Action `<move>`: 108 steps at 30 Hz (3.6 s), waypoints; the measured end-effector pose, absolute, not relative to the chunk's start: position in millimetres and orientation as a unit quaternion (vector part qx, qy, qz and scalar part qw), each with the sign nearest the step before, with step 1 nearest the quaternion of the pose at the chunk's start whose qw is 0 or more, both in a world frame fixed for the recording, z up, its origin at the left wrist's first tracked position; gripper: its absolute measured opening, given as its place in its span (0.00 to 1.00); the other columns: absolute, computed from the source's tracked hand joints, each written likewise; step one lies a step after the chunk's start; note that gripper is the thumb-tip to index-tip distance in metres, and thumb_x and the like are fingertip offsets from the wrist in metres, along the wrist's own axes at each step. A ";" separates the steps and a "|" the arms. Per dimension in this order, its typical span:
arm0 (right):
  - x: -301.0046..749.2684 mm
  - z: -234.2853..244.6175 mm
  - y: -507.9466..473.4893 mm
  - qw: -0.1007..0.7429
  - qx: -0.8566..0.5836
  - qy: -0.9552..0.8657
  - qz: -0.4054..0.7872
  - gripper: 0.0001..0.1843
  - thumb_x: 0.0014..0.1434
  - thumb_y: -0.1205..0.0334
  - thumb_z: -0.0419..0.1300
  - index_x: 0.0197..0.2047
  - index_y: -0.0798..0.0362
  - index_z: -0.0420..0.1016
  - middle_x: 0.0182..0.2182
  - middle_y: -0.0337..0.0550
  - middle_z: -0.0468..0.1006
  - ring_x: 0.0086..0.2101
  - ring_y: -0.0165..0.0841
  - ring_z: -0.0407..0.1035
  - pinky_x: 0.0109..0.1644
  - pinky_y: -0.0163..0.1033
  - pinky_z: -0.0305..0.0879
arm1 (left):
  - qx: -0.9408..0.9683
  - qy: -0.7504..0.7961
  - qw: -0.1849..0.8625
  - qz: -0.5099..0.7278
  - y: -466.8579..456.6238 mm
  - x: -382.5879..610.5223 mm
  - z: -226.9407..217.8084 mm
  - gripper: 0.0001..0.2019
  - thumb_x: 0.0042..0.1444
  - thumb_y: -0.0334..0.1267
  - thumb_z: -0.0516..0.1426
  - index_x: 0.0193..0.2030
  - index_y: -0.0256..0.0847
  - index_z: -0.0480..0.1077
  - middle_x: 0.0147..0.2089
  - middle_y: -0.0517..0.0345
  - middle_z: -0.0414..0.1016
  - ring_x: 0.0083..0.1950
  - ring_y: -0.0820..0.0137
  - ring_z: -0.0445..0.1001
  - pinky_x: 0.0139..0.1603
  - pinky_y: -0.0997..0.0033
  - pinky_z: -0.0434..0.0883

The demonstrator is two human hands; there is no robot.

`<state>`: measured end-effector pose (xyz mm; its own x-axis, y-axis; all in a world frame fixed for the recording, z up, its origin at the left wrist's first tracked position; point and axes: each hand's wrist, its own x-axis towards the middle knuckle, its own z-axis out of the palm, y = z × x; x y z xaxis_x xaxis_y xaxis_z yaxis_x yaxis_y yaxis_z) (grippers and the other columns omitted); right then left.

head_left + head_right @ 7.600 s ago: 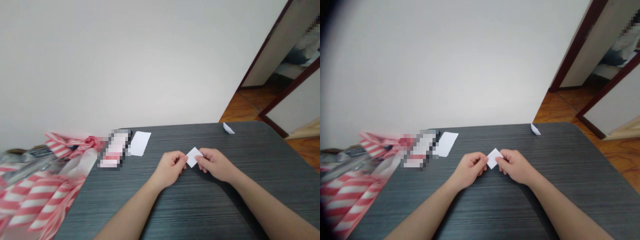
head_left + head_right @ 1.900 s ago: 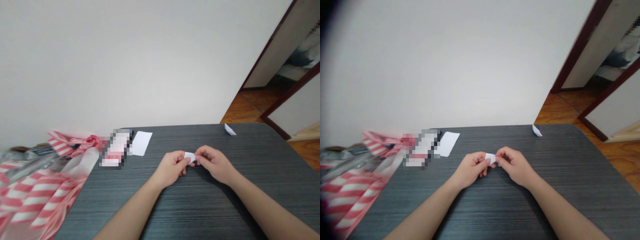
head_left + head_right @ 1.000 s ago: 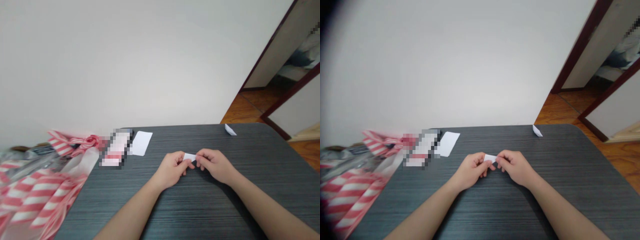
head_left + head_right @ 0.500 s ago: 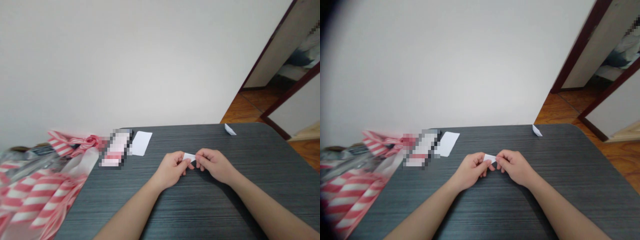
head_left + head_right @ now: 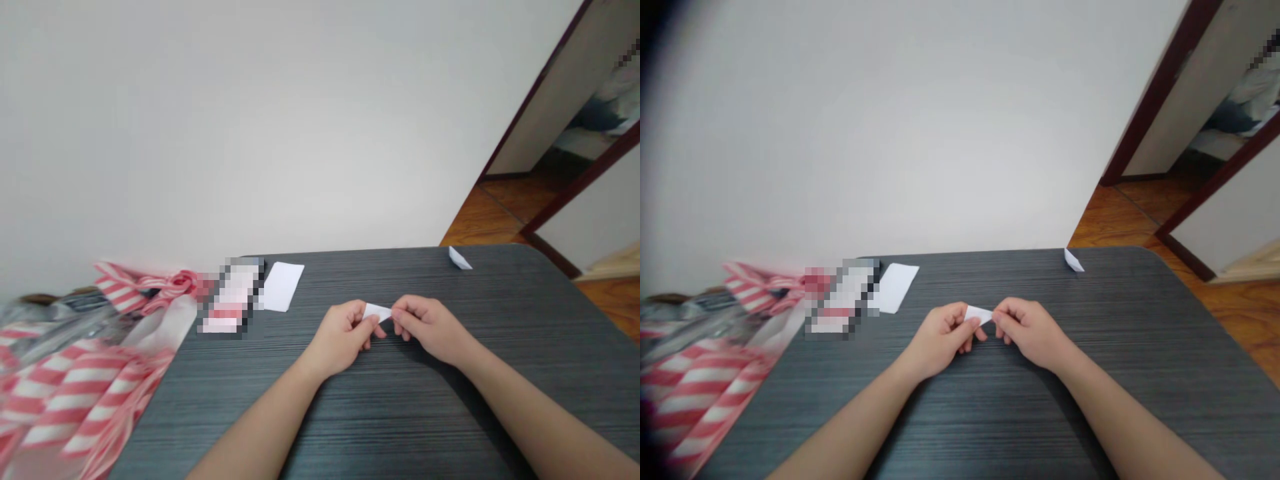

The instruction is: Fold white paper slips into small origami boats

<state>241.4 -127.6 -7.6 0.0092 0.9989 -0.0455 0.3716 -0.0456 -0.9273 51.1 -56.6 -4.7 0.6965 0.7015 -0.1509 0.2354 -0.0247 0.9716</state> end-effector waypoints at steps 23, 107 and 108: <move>242.4 -9.8 -128.2 0.395 -0.578 -0.563 0.439 0.08 0.63 0.62 0.56 0.32 0.54 0.71 0.23 0.36 0.72 0.24 0.28 0.65 0.30 0.33 0.62 | 0.696 0.339 0.605 0.188 -57.6 51.9 -2.6 0.13 0.62 0.42 0.55 0.31 0.37 0.73 0.22 0.61 0.72 0.22 0.76 0.65 0.24 0.78 0.62; 243.4 -5.4 -126.3 0.404 -0.590 -0.550 0.431 0.14 0.64 0.58 0.57 0.27 0.53 0.71 0.22 0.37 0.75 0.22 0.28 0.67 0.29 0.33 0.63 | 0.669 0.351 0.619 0.213 -55.4 51.6 -10.1 0.16 0.62 0.49 0.54 0.29 0.39 0.66 0.22 0.63 0.70 0.20 0.76 0.65 0.23 0.78 0.61; 243.5 -5.8 -126.2 0.404 -0.591 -0.548 0.432 0.14 0.64 0.58 0.57 0.27 0.53 0.71 0.22 0.37 0.75 0.22 0.28 0.67 0.29 0.33 0.63 | 0.670 0.350 0.619 0.213 -55.5 51.4 -10.4 0.16 0.62 0.49 0.54 0.29 0.39 0.66 0.22 0.62 0.70 0.20 0.76 0.65 0.23 0.78 0.62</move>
